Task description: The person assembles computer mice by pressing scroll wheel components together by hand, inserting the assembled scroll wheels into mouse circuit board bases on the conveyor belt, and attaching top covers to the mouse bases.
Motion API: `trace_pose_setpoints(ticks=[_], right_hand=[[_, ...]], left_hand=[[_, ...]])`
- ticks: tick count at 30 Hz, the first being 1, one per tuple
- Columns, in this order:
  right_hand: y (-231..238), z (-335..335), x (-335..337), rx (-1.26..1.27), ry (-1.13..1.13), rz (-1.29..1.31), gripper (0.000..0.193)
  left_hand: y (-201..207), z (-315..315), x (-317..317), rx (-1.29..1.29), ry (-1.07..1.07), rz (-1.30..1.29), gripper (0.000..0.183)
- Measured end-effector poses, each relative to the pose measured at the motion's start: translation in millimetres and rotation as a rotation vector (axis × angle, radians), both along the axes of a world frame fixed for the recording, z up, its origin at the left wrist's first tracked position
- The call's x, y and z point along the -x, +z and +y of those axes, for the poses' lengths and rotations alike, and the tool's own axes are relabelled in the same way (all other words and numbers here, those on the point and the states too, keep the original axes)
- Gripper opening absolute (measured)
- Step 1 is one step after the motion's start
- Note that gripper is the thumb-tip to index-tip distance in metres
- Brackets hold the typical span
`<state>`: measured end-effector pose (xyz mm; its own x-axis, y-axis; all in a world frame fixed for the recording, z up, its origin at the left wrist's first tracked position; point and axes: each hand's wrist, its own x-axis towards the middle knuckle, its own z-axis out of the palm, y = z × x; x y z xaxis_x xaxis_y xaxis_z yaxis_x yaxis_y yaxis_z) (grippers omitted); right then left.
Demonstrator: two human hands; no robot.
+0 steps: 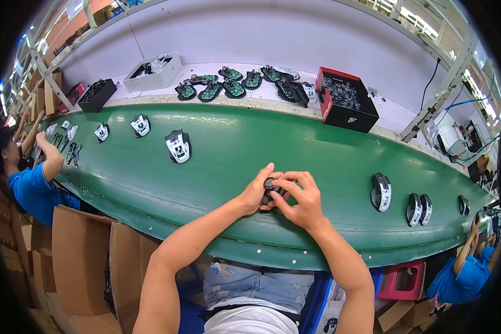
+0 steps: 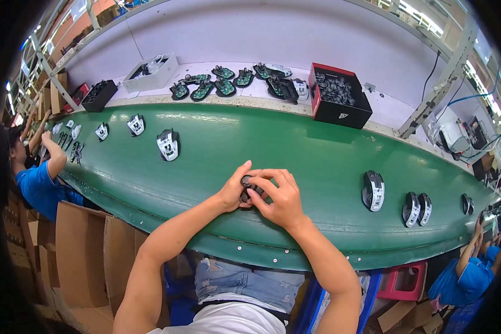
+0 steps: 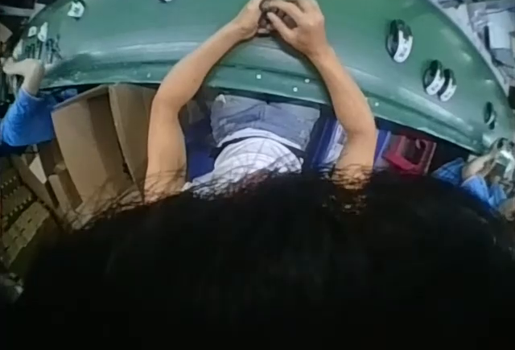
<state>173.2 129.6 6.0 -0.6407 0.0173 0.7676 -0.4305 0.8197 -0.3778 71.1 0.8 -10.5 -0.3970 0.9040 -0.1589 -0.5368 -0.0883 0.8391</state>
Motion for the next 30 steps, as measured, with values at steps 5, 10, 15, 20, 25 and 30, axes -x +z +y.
trace_pose_setpoints(ticks=[5, 10, 15, 20, 25, 30], right_hand=[[-1, 0, 3, 0.042, 0.014, -0.022, 0.032], [-4, 1, 2, 0.035, 0.001, -0.013, 0.034], [-6, -1, 4, 0.053, 0.001, -0.001, 0.035], [-10, 2, 3, 0.070, 0.004, -0.008, 0.036], [-8, -2, 2, 0.055, 0.014, 0.003, 0.037], [-11, -2, 1, 0.078, 0.014, 0.017, 0.036]], left_hand=[[-7, 1, 4, -0.002, -0.023, 0.004, 0.066], [-5, 4, 2, 0.028, 0.003, 0.057, 0.069], [-7, 1, 3, 0.013, 0.009, 0.076, 0.068], [-13, 5, 4, 0.015, 0.023, 0.103, 0.066], [-12, 1, 3, -0.002, 0.049, 0.133, 0.067], [-14, 3, 2, -0.006, 0.094, 0.187, 0.068]])
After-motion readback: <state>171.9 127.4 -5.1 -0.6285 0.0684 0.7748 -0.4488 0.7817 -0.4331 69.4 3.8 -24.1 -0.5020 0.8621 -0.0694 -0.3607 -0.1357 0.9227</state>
